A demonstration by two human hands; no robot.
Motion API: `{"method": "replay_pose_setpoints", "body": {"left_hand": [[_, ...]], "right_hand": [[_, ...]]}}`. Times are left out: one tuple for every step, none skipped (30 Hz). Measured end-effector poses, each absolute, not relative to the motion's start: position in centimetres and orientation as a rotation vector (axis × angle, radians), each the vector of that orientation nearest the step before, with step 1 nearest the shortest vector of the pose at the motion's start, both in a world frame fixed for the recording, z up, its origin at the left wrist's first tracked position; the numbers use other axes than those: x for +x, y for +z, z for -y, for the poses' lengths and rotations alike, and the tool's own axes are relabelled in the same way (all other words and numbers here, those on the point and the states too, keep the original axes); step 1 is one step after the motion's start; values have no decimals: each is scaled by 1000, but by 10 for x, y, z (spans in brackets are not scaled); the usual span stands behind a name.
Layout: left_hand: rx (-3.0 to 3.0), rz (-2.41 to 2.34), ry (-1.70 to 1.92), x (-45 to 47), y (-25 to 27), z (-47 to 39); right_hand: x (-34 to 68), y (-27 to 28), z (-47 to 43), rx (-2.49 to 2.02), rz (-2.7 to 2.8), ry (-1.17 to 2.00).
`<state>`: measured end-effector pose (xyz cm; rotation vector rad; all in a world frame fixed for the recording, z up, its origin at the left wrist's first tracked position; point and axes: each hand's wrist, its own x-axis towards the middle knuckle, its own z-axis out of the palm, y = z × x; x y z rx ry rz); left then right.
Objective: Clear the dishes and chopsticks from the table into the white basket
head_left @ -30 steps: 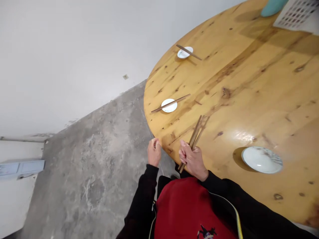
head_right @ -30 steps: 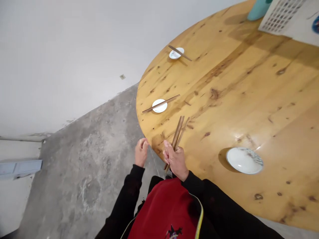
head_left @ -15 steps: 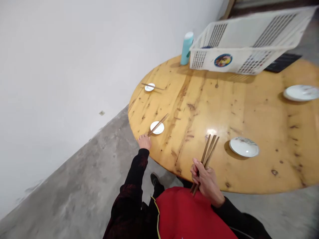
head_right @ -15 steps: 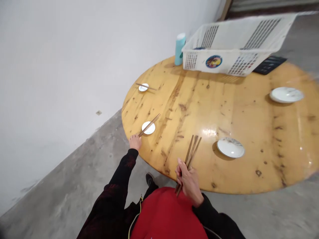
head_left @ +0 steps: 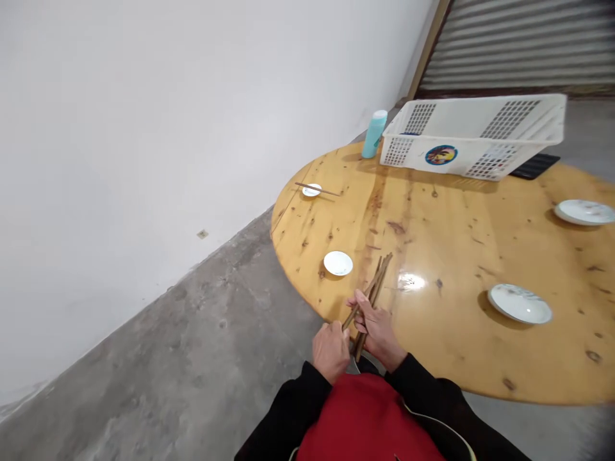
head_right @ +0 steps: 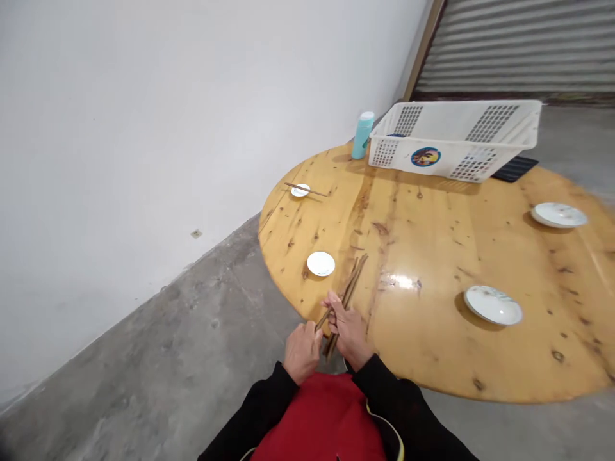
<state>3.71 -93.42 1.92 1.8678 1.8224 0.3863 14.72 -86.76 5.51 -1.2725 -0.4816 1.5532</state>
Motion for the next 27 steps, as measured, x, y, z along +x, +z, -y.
{"method": "replay_pose_setpoints", "body": {"left_hand": [[1857,-1813,380,31,23,941],[1835,-1807,386,22,28,947],[1803,-1805,414,13,33,951],[1760,-1799,469,3,37,955],[1697,-1789,551,-7,40,958],[1609,-1770,657,-17,43,960],[1488,-1734,774,-25,44,961],[1331,-1668,886,-32,45,962],[1142,-1572,988,-38,45,961],[930,-1454,1072,-43,45,959],[711,-1326,1135,-46,45,956],[504,-1199,1183,-49,45,952],[323,-1090,1225,-53,46,946],[180,-1006,1268,-57,48,940],[76,-948,1309,-61,49,932],[6,-913,1344,-66,51,924],[-43,-895,1377,-72,51,916],[-83,-892,1412,-79,50,907],[-119,-902,1444,-86,48,899],[-155,-927,1476,-94,45,890],[-189,-961,1503,-102,40,882],[-210,-998,1521,-111,35,873],[-214,-1033,1523,-122,29,865],[-199,-1064,1508,-133,23,856],[-168,-1098,1478,-144,19,848],[-123,-1138,1444,-157,15,839],[-63,-1184,1406,-171,13,829]], "right_hand": [[135,56,868,-1280,532,1558],[122,57,869,-1287,582,1566],[110,58,870,-1294,626,1573],[98,59,871,-1294,661,1584],[86,60,871,-1291,682,1588],[75,61,871,-1282,694,1581],[64,63,870,-1267,699,1569],[53,65,869,-1243,701,1556],[43,67,867,-1217,701,1539],[33,70,865,-1190,705,1520],[24,73,862,-1167,705,1506],[15,77,859,-1144,700,1502],[7,81,856,-1123,693,1506],[-1,85,853,-1100,689,1511],[-9,87,851,-1080,688,1512],[-16,89,848,-1062,690,1508],[-24,89,845,-1049,695,1503],[-32,87,843,-1038,702,1509],[-40,84,841,-1028,702,1530],[-48,80,838,-1018,696,1565],[-57,75,834,-1010,690,1603],[-67,70,829,-1005,687,1634],[-77,66,823,-1003,690,1655],[-88,62,816,-1003,694,1668],[-99,59,807,-1001,693,1683],[-110,58,797,-992,683,1710],[-121,59,786,-974,659,1753]]}}
